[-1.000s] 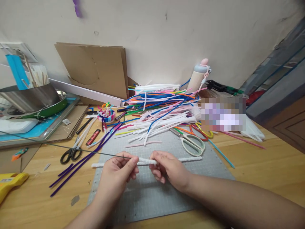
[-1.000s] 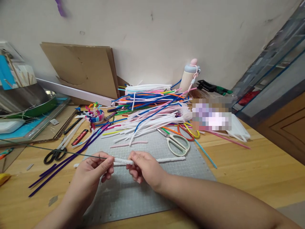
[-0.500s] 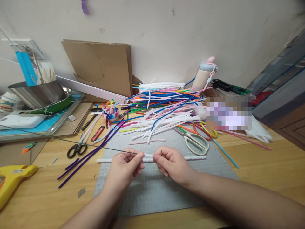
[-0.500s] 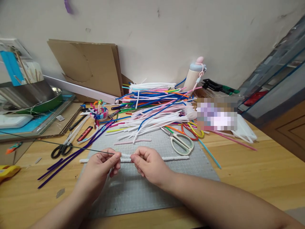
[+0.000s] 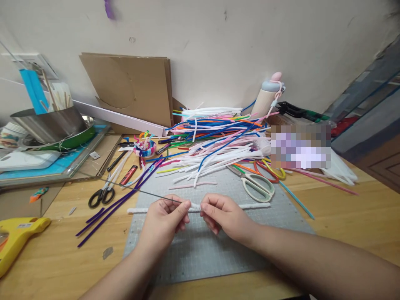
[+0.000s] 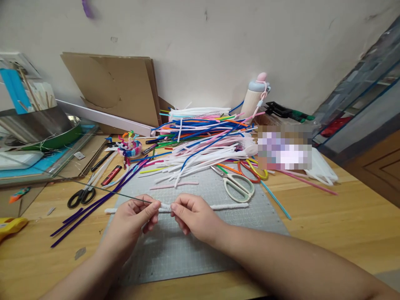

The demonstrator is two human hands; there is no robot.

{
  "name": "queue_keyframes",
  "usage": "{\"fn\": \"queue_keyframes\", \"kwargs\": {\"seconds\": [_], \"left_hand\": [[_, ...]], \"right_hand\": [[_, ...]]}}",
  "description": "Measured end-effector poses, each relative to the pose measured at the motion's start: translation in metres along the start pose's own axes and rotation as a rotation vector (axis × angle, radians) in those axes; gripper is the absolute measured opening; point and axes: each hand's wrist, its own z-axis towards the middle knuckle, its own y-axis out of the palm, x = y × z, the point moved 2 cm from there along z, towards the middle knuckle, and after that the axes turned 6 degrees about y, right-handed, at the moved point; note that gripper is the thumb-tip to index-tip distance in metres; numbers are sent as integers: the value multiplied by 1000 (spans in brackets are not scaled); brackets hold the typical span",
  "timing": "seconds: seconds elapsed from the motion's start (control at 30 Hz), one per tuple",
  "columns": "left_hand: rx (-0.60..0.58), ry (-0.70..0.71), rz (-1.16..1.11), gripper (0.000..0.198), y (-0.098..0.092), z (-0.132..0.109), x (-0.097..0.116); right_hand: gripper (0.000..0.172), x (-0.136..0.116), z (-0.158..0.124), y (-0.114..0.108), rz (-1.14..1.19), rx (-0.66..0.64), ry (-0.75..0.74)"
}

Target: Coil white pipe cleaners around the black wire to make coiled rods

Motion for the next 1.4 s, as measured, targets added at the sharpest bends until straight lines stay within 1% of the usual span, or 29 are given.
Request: {"fn": "queue_keyframes", "kwargs": {"seconds": [0.13,0.2,0.27,0.37,0.5,0.57,0.7,0.73,0.8,0.9,1.0,1.1,1.3,1.4], "left_hand": [[-64,22,124,24,2,-3,0],[-79,43,163,23,3,-2,0],[-75,60,172,22,3,-1,-1],[-74,82,135,21,2,2,1],[-83,100,100,21,0,3,3],[-100,66,38,21,-2,3,2],[-209,-29,-238,23,-1,3,-1],[-227,-40,-282,23,-1,3,-2],[-249,-36,-296,19,0,3,-1],[-218,22,-192,19,1,2,1],[-138,83,-72,20,1,2,5],[-82,126,-73,23,0,3,5],[-133,162,-170,30,0,5,-3],[-163,181,-221,27,0,4,-5]], "right_hand": [[32,-2,-4,5,-49,-108,57],[31,-2,-5,7,-88,-133,54],[30,0,-5,6,-86,-98,34],[29,4,-2,3,-8,-41,20],[26,4,0,0,46,-20,18],[26,3,-1,0,29,-14,2],[26,0,-3,0,4,4,-30],[26,0,-3,0,2,2,-30],[26,0,-4,1,-1,-7,-28],[26,-1,-4,2,-12,-14,-20],[26,0,-5,3,-40,-39,-2],[27,2,-6,5,-52,-72,11],[28,4,-9,7,-106,-124,12],[28,5,-8,9,-59,-164,39]]}}
